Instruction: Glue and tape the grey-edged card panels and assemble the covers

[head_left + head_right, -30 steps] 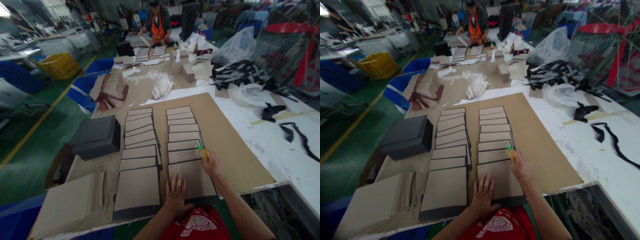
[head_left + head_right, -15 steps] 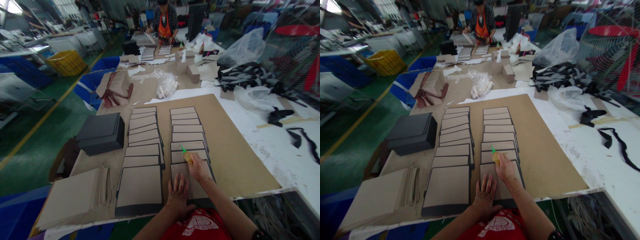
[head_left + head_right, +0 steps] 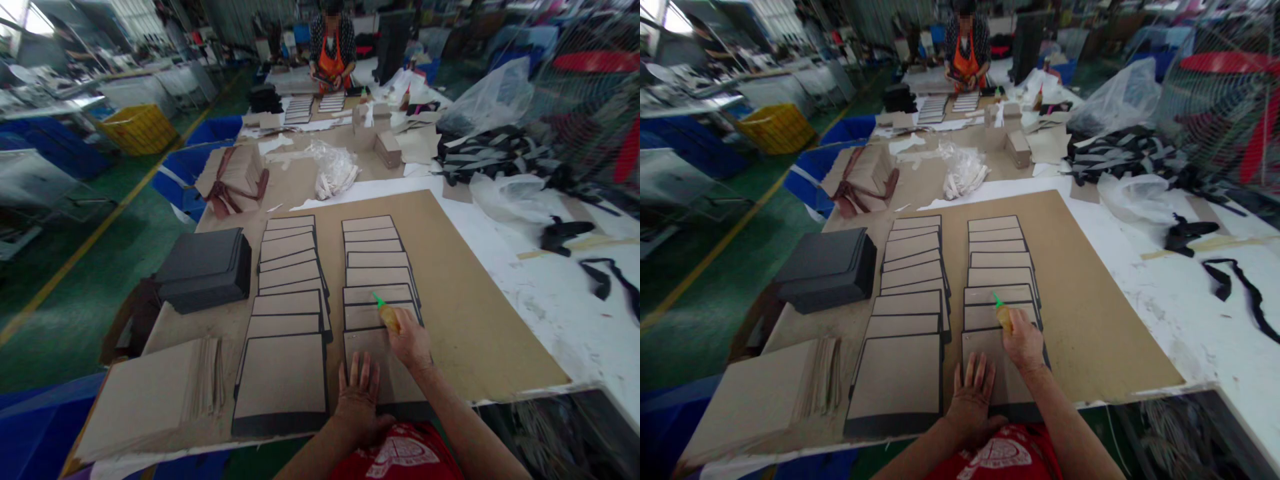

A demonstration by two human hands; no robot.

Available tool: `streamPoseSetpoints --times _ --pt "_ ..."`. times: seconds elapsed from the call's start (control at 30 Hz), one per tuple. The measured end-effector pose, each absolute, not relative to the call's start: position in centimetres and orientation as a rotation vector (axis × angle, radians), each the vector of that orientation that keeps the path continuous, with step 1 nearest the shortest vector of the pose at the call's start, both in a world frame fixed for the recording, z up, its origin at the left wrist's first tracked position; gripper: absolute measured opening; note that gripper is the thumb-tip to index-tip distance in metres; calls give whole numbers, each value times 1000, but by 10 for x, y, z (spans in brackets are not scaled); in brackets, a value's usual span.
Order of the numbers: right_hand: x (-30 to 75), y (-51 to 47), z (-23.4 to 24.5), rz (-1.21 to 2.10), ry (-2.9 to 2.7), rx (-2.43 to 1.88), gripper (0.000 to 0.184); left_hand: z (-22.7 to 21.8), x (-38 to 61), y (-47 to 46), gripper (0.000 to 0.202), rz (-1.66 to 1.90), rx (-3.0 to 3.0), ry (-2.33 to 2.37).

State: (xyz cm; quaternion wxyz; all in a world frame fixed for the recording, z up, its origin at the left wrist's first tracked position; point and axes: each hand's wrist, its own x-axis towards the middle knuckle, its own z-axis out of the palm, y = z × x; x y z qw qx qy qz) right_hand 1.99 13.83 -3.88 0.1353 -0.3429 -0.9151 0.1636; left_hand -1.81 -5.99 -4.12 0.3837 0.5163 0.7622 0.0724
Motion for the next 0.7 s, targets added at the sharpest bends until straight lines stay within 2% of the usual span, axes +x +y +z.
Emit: streamPoseSetpoints --times 0.2,0.53,0.7 --pt "51 167 -45 372 -2583 -1251 14 -44 -17 -61 94 182 1345 1985" --pt "-1 116 -44 636 -2659 -767 17 -46 -19 -60 94 132 1331 1966" --pt "7 138 -46 746 -2458 -916 12 -48 -20 -61 92 123 1345 1968"
